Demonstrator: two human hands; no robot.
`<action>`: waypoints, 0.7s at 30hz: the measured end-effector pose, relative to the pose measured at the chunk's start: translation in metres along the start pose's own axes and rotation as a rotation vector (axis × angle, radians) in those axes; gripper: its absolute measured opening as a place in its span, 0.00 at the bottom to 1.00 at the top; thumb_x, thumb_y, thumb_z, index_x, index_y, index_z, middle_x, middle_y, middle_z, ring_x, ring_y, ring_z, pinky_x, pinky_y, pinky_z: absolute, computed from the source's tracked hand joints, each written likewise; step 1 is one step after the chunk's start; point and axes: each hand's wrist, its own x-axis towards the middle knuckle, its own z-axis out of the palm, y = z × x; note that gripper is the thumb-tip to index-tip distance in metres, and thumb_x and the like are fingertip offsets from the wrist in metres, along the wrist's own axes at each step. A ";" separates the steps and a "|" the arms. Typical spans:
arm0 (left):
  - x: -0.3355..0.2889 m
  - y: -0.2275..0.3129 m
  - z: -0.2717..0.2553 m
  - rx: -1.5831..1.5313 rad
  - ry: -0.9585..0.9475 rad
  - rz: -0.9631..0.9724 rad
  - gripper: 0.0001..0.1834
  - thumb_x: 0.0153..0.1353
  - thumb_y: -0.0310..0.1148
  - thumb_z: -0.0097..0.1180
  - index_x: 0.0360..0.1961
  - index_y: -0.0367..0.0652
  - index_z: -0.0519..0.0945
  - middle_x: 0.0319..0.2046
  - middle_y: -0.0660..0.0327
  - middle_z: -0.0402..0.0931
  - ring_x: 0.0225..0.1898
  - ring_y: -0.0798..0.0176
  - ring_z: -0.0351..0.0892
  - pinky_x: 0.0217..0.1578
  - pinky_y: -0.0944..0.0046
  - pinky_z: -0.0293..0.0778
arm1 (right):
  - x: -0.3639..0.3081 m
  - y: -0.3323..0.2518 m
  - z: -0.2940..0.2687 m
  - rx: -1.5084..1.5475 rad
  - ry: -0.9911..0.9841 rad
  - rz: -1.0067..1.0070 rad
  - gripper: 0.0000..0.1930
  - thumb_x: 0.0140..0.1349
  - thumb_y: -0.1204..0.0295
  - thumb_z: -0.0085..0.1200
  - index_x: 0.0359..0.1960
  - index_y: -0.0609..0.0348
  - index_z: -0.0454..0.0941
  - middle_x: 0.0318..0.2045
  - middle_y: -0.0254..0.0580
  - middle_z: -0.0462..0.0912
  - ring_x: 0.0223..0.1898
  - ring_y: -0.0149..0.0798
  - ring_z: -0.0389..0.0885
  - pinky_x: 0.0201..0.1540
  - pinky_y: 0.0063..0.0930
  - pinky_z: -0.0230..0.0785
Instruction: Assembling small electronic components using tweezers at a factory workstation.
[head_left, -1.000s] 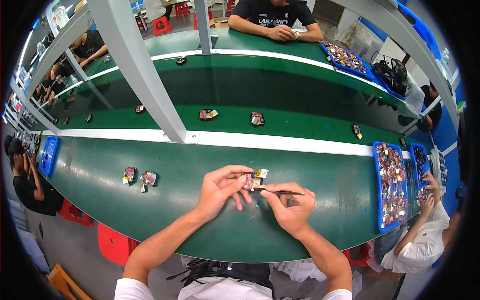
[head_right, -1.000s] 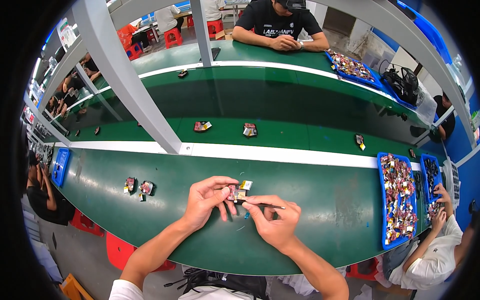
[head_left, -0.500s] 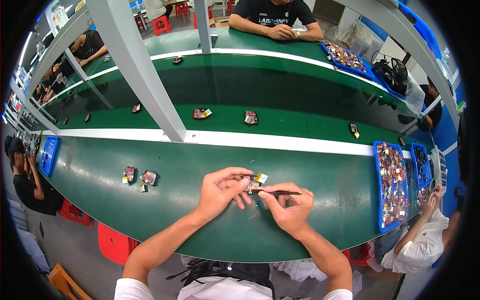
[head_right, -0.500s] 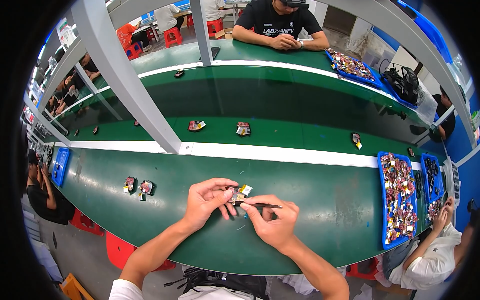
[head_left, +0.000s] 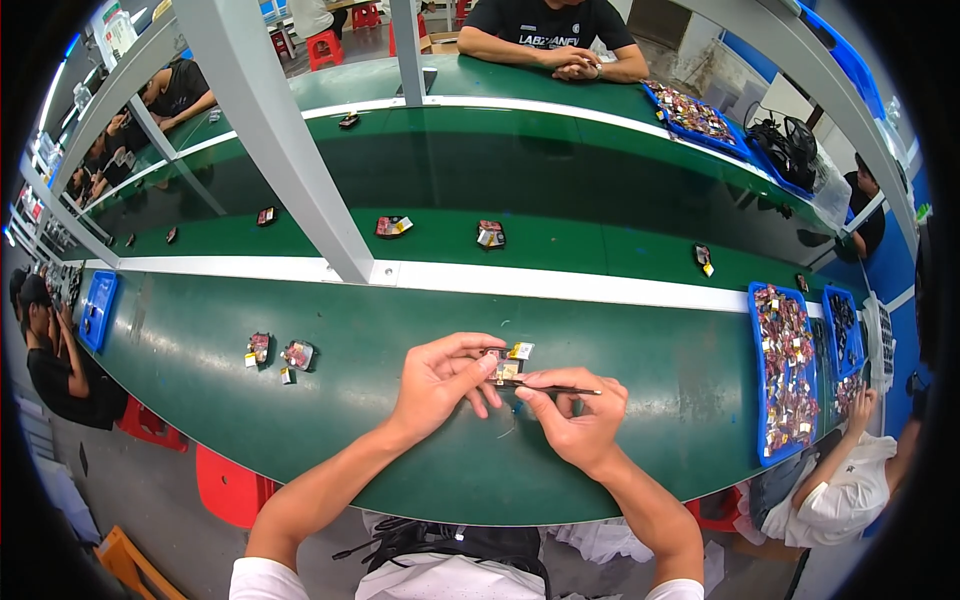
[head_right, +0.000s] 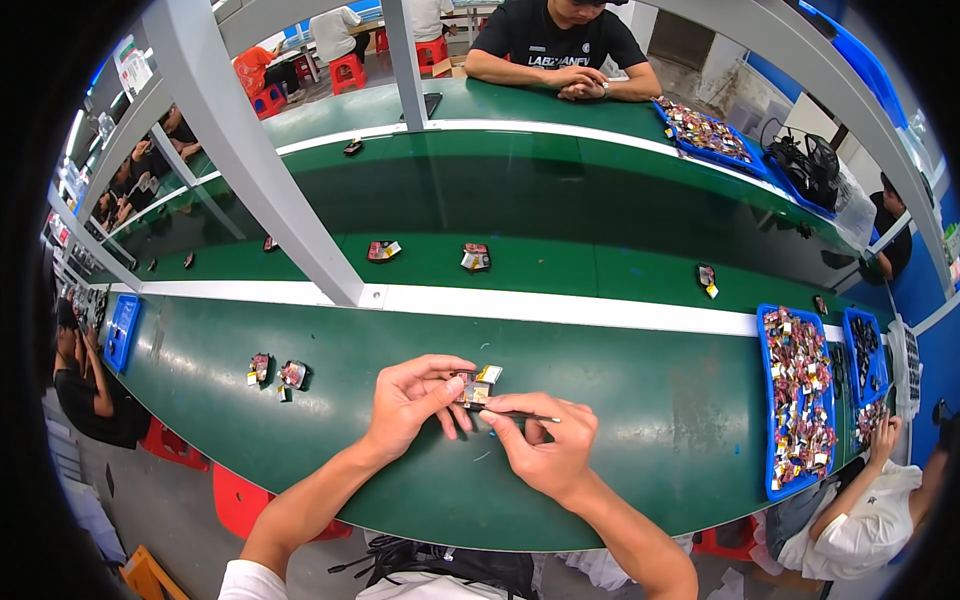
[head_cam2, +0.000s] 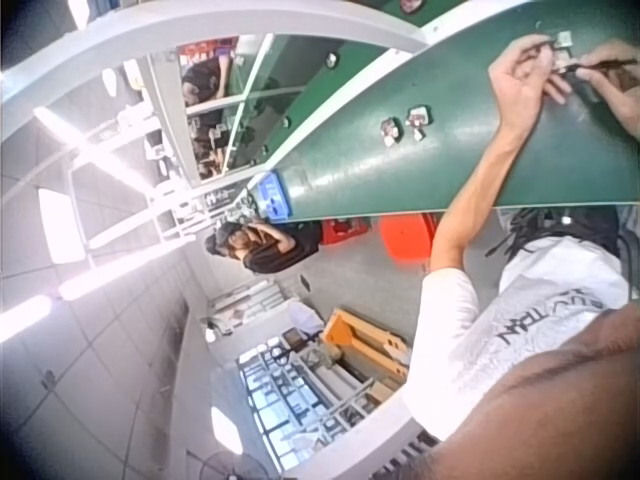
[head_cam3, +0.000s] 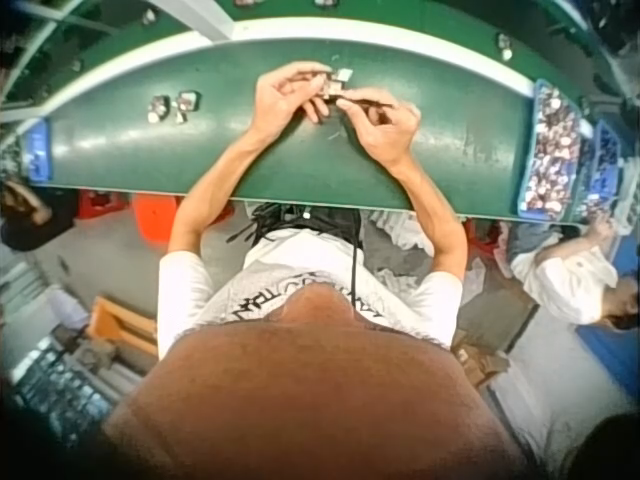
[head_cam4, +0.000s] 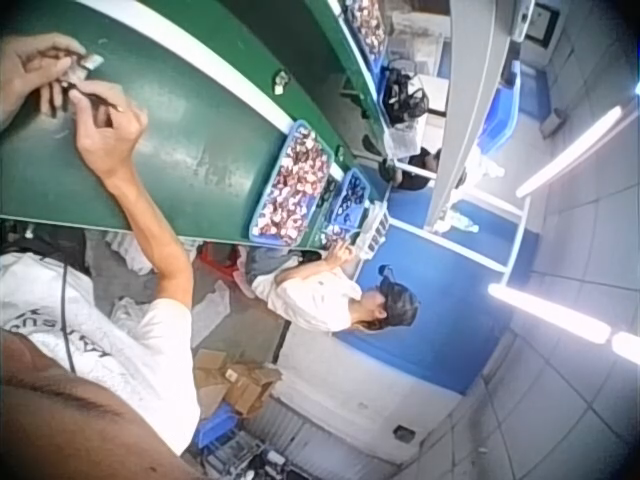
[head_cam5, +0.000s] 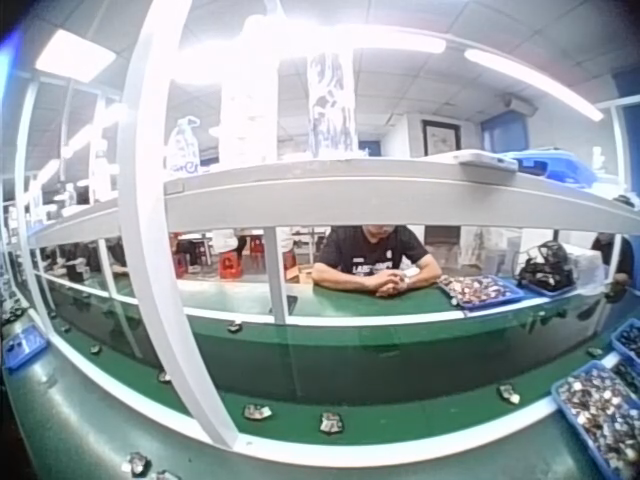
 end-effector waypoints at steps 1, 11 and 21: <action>0.000 -0.001 -0.001 0.001 -0.005 0.005 0.16 0.71 0.26 0.56 0.55 0.27 0.77 0.38 0.50 0.83 0.29 0.60 0.87 0.24 0.68 0.82 | 0.000 -0.001 0.000 -0.002 -0.005 -0.013 0.09 0.50 0.81 0.72 0.32 0.57 0.87 0.22 0.31 0.87 0.10 0.21 0.62 0.16 0.19 0.52; 0.002 -0.007 0.007 0.104 0.059 0.020 0.15 0.67 0.20 0.60 0.53 0.26 0.78 0.35 0.51 0.84 0.28 0.65 0.86 0.24 0.69 0.84 | -0.003 0.002 0.002 -0.201 -0.040 -0.390 0.11 0.45 0.86 0.67 0.30 0.57 0.86 0.30 0.38 0.90 0.14 0.27 0.74 0.17 0.21 0.57; 0.020 -0.005 0.020 0.256 0.171 0.014 0.08 0.63 0.18 0.59 0.43 0.28 0.81 0.31 0.55 0.85 0.23 0.69 0.84 0.22 0.70 0.79 | 0.002 0.013 0.000 -0.236 -0.049 -0.427 0.12 0.45 0.86 0.68 0.32 0.58 0.86 0.31 0.39 0.90 0.19 0.30 0.81 0.18 0.20 0.60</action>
